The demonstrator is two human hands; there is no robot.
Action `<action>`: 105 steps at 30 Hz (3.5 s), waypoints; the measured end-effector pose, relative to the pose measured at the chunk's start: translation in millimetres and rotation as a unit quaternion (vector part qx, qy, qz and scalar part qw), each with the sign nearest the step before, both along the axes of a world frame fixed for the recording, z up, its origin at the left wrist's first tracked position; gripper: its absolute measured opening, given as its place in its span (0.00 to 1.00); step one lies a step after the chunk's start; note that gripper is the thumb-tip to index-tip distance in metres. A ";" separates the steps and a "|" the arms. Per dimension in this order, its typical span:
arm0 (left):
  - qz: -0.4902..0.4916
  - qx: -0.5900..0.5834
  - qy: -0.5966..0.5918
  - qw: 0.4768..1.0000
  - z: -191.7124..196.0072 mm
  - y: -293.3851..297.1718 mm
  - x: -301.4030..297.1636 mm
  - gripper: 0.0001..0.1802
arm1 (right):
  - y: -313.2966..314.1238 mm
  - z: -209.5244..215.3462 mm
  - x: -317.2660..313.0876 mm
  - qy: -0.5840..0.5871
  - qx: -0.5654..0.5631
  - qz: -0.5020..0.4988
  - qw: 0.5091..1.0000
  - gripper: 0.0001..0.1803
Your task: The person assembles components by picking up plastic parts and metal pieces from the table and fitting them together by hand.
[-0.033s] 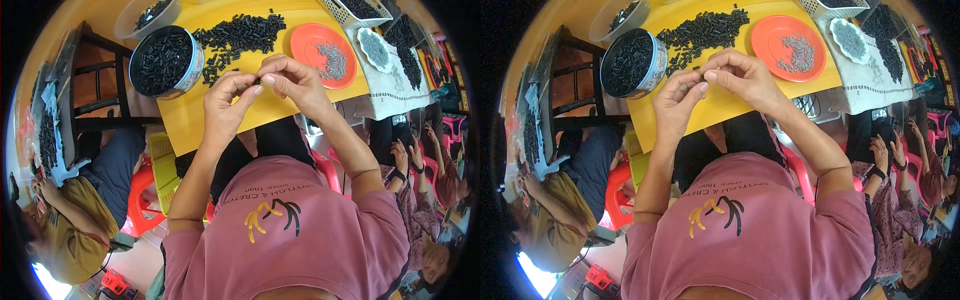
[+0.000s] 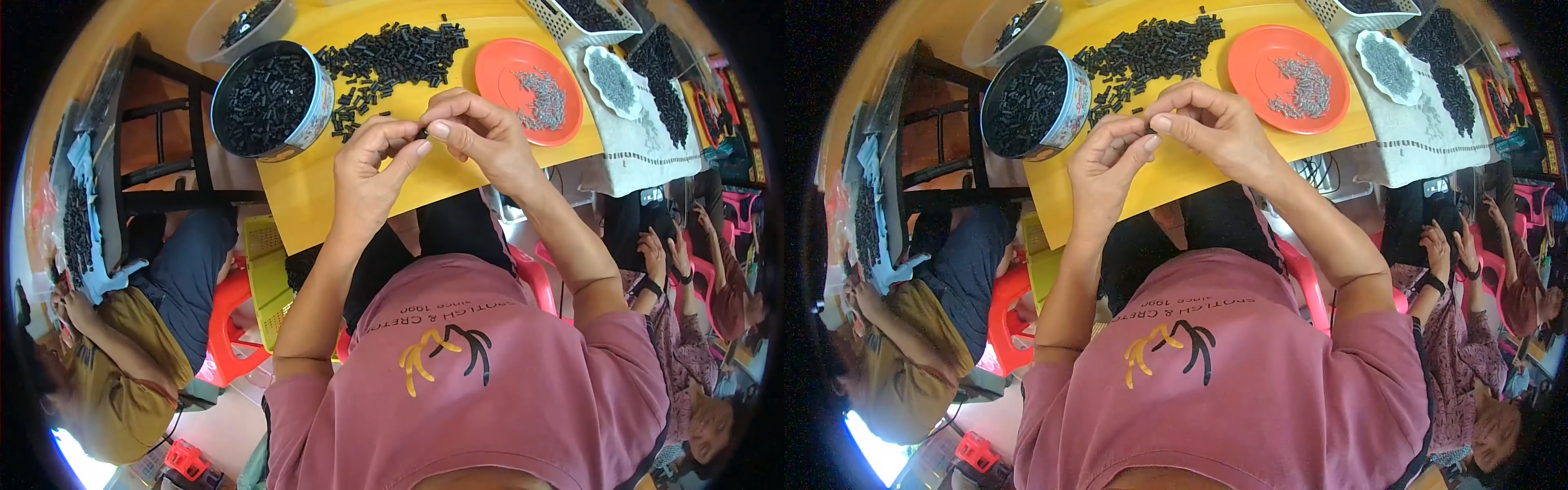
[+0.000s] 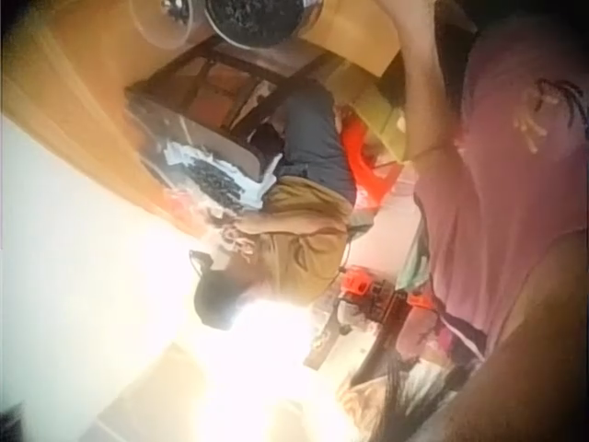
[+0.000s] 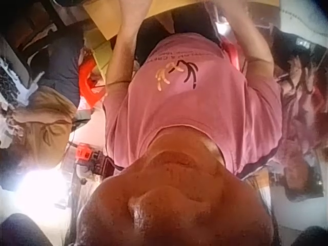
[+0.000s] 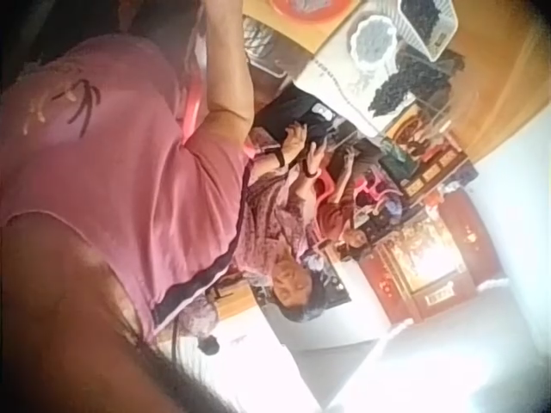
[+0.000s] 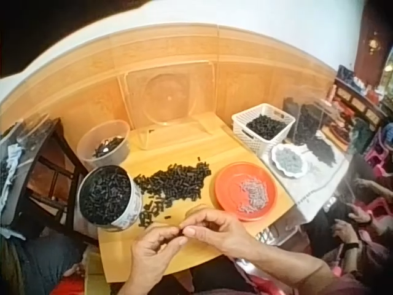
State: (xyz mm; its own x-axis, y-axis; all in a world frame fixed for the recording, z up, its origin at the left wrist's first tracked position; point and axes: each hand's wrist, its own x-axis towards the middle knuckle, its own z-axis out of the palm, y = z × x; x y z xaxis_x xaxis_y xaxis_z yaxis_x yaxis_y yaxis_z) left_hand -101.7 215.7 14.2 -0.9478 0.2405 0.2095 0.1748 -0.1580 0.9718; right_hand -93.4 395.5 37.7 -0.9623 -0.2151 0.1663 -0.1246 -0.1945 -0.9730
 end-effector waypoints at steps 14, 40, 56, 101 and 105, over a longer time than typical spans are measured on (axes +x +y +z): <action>-0.006 0.069 -0.113 0.991 -18.5 -12.5 17.4 0.07 | -16.7 -27.5 11.9 0.034 0.095 -0.033 0.994 0.08; 0.060 0.059 -0.141 0.986 -37.9 -46.8 17.3 0.09 | -39.9 -54.5 -49.2 0.113 0.273 -0.041 0.954 0.10; 0.050 0.009 -0.099 0.994 -7.2 -32.1 26.0 0.08 | -27.6 -12.9 -2.1 0.037 0.103 0.017 0.994 0.10; 0.107 -0.088 0.154 0.978 17.6 -20.1 16.3 0.10 | -25.2 2.3 8.4 -0.261 -0.082 0.087 0.958 0.24; 0.087 -0.098 0.179 0.975 21.8 -20.1 18.4 0.10 | -19.6 -3.7 8.0 -0.258 -0.121 0.146 0.947 0.25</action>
State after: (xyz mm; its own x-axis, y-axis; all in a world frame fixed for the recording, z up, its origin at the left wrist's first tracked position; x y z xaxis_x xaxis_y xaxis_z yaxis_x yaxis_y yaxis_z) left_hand -83.3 195.5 36.0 -0.8519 0.1516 0.5012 0.5166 0.0871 0.8518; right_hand -85.3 375.9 34.0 -0.8342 -0.5001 -0.2324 0.4493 -0.3722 -0.8122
